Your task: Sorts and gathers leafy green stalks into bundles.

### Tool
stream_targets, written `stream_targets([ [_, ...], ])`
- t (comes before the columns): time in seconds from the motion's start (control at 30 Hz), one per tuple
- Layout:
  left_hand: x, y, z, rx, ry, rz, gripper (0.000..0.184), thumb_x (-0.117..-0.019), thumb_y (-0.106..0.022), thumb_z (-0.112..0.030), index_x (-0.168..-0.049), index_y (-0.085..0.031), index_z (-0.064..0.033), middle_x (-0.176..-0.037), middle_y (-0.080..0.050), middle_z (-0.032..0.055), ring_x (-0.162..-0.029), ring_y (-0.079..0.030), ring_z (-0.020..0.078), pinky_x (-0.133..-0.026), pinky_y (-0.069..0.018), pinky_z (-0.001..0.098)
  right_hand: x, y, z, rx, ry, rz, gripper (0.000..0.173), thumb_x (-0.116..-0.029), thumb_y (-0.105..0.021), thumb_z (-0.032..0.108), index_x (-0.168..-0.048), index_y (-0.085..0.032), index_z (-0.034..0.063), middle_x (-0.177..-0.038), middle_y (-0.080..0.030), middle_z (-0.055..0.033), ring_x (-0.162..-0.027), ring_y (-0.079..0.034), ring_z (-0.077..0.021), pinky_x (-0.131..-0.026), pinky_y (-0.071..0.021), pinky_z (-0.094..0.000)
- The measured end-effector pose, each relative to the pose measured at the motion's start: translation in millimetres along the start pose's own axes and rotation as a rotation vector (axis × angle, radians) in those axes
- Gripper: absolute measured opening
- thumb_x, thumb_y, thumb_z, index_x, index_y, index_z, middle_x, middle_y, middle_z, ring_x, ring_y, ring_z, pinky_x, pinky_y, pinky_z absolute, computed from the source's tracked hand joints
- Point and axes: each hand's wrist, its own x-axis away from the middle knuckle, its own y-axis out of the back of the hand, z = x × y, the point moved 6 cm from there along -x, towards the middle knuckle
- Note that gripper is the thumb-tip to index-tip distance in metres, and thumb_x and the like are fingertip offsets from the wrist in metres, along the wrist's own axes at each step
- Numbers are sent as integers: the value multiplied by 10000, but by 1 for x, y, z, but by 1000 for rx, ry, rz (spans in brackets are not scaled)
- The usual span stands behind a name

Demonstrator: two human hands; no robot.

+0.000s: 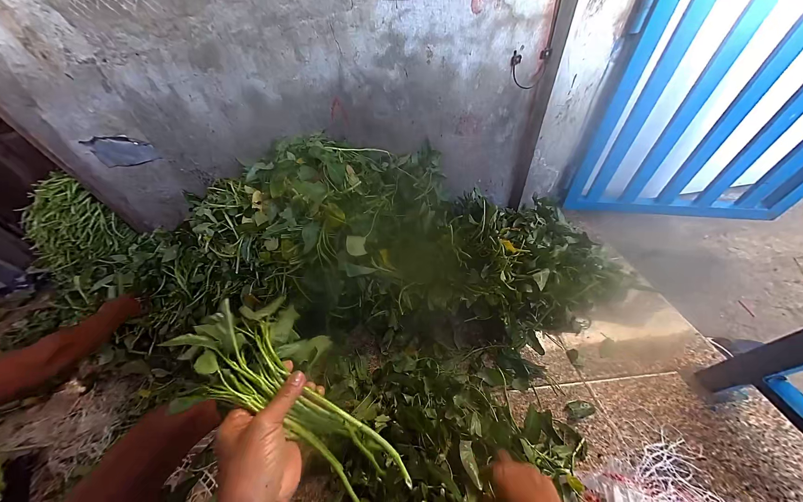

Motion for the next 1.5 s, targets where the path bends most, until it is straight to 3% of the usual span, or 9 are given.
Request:
stream_targets([
  [0.27,12,-17,25,-9,239,239,139,-1007,-501,84,-1129,-520,21,-891,-723,159,-743,-756,314,-704,-662,487,-167,-30,-132,-277,-455,-96,487,-1030,-533,297,-1443,-533,38,-1410,-587,-254,-1307,-580,-415,-1052,-478,-613],
  [0.4,9,-17,23,-23,214,262,110,-1019,-491,70,-1115,-525,27,-850,-736,169,-742,-760,321,-710,-661,485,-158,-51,-141,-411,-449,-138,349,-974,-627,288,-1203,-716,41,-1259,-685,-222,-1215,-639,-392,-1016,-492,-611],
  [0.5,11,-19,24,-38,190,254,102,-1016,-510,65,-1109,-532,30,-810,-713,151,-718,-747,292,-714,-660,465,-136,-33,-131,-708,-210,-469,198,-926,-674,192,-973,-723,6,-922,-703,-181,-905,-678,-325,-844,-531,-561],
  [0.6,15,-19,31,-47,182,258,149,-988,-548,83,-1128,-590,54,-817,-715,157,-701,-736,277,-698,-655,450,-115,-23,-129,-844,-155,-512,167,-896,-714,174,-938,-717,12,-885,-696,-146,-864,-666,-291,-814,-529,-542],
  [0.8,30,-23,52,-97,231,267,175,-939,-617,106,-1111,-597,82,-813,-715,179,-672,-725,275,-643,-645,414,-54,27,-51,-968,185,-758,156,-911,-694,122,-999,-681,-6,-894,-684,-106,-816,-671,-188,-766,-576,-383],
  [1.03,54,-31,80,-166,213,381,285,-822,-700,163,-1090,-621,106,-832,-718,182,-675,-707,240,-628,-619,356,22,42,70,-549,482,-1013,125,-903,-686,112,-970,-704,8,-860,-711,-95,-777,-708,-241,-728,-591,-481],
  [1.2,60,-31,77,-233,93,387,372,-680,-797,169,-1008,-645,80,-849,-745,140,-787,-737,191,-753,-627,335,44,38,116,-339,609,-1231,48,-881,-694,111,-876,-724,73,-837,-712,-63,-788,-710,-207,-711,-592,-393],
  [1.4,54,-30,67,-177,96,421,357,-651,-803,202,-962,-667,92,-835,-741,167,-740,-736,217,-705,-640,350,39,50,112,-1006,635,-632,306,-962,-561,130,-1204,-676,-17,-1135,-658,-127,-957,-663,-166,-804,-579,-328],
  [1.5,57,-31,67,-222,71,487,388,-617,-829,179,-961,-683,72,-834,-747,145,-749,-740,196,-710,-641,336,32,57,114,-1385,551,-471,174,-946,-672,106,-1053,-758,-2,-1001,-700,-89,-832,-659,-127,-704,-565,-269],
])
